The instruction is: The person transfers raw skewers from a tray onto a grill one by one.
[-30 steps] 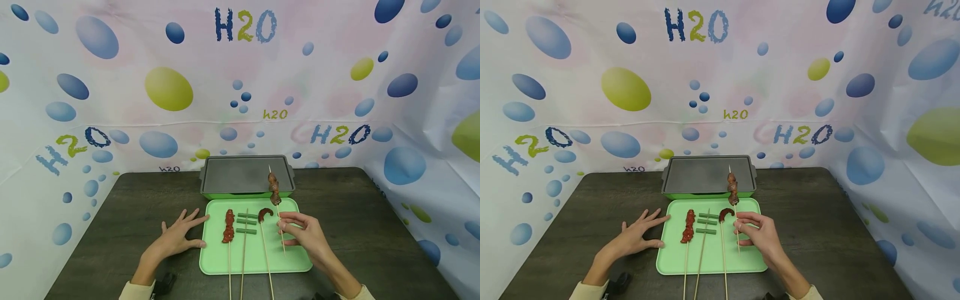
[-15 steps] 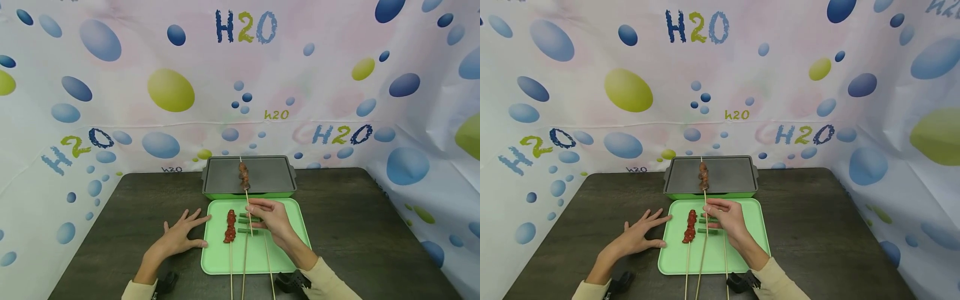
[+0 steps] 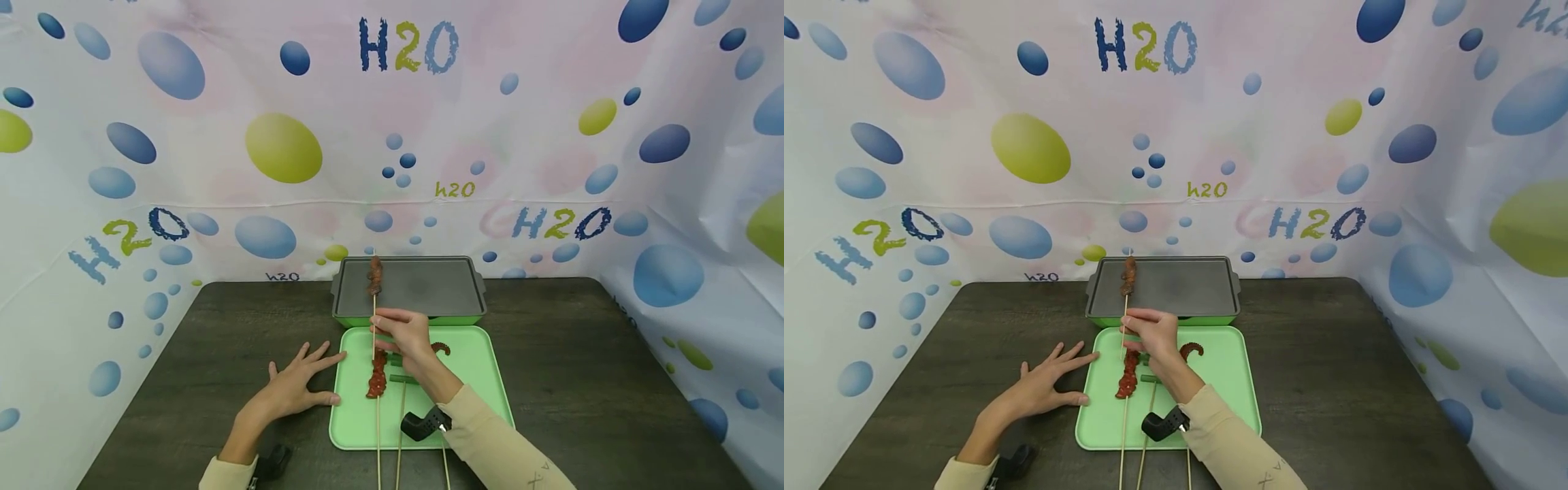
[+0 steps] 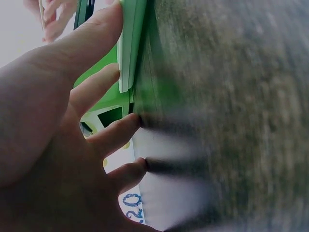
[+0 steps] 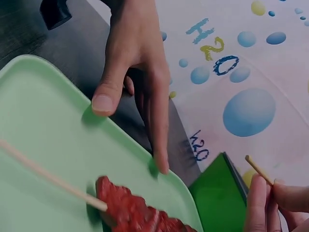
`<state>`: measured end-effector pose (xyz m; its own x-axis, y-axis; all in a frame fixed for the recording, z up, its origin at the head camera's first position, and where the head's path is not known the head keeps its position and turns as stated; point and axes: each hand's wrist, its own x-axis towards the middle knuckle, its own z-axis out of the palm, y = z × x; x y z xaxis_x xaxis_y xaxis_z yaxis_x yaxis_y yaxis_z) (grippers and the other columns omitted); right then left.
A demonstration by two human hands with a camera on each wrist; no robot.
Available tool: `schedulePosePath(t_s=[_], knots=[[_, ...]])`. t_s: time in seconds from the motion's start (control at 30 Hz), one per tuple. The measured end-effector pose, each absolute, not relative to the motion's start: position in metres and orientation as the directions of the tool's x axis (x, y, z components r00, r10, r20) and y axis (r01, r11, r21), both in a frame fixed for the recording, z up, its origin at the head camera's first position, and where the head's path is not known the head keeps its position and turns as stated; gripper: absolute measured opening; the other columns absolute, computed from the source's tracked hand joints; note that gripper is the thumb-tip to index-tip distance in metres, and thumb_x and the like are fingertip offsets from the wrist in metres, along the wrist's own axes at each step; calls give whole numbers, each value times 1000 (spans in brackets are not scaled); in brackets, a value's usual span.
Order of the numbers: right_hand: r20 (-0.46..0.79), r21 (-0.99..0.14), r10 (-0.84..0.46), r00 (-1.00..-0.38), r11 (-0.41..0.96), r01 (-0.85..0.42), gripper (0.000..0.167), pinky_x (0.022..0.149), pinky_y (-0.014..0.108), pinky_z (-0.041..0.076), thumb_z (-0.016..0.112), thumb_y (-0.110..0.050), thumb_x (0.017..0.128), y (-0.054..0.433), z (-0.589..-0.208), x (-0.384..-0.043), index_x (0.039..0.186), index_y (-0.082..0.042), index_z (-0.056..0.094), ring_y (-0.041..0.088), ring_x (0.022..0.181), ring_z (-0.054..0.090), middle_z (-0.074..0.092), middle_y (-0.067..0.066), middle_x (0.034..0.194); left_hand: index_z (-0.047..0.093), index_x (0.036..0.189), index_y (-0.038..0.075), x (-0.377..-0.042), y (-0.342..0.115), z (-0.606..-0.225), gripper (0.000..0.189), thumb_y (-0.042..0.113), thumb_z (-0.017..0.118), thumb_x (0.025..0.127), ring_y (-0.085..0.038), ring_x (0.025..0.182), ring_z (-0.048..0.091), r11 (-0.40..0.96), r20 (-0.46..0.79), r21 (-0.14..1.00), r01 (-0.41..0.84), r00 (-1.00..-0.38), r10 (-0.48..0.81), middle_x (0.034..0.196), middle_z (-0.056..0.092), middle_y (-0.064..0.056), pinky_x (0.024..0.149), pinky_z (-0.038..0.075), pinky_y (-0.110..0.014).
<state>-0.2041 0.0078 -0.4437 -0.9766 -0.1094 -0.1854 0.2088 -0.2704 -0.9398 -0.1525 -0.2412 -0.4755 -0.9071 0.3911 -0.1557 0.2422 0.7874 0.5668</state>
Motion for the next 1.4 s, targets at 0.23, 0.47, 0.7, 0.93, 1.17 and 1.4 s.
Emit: schedulePosePath(t_s=[0.23,0.47,0.7,0.93,1.17,1.4], knots=[[-211,-939,-77,-974,-262,224,27,73,34,62,75,-2,93,-10,-447,-208,119,7,73,19,84,76,76,17,101,48,156,31,-153,-239,-476,82,55,79,84,-54,152,7,802,-164,550,235,-911,379,168,25,-15,91,-5,-94],[-227,-936,-52,-972,-265,233,25,72,33,62,76,-1,92,-9,-452,-210,115,9,74,18,81,76,77,15,95,48,156,32,-155,-237,-475,82,55,79,83,-51,153,6,805,-176,548,226,-910,375,168,24,-12,92,-6,-93],[-220,-939,-52,-974,-261,226,25,74,33,62,77,-3,92,-6,-457,-212,114,8,75,19,83,77,77,16,98,48,156,32,-154,-236,-474,82,54,80,83,-51,153,6,798,-168,557,230,-910,380,168,25,-12,92,-6,-93],[-183,-953,-101,-978,-225,201,26,78,36,62,76,-9,95,1,-458,-208,115,7,74,24,90,76,75,19,103,48,156,32,-154,-236,-476,82,54,79,84,-51,153,5,797,-166,560,228,-911,377,168,24,-12,92,-5,-93],[-69,-991,-143,-987,-102,84,25,87,48,60,71,-11,99,24,-447,-186,116,7,72,39,105,71,71,27,113,48,156,31,-153,-237,-475,83,54,80,83,-51,153,5,789,-168,571,227,-908,383,168,25,-13,92,-6,-93],[38,-999,-181,-983,29,-43,22,92,48,58,69,-8,99,55,-440,-165,120,0,72,41,110,67,71,17,116,47,157,30,-154,-243,-474,83,52,80,84,-51,153,5,785,-163,575,230,-908,385,168,24,-12,93,-7,-92]])
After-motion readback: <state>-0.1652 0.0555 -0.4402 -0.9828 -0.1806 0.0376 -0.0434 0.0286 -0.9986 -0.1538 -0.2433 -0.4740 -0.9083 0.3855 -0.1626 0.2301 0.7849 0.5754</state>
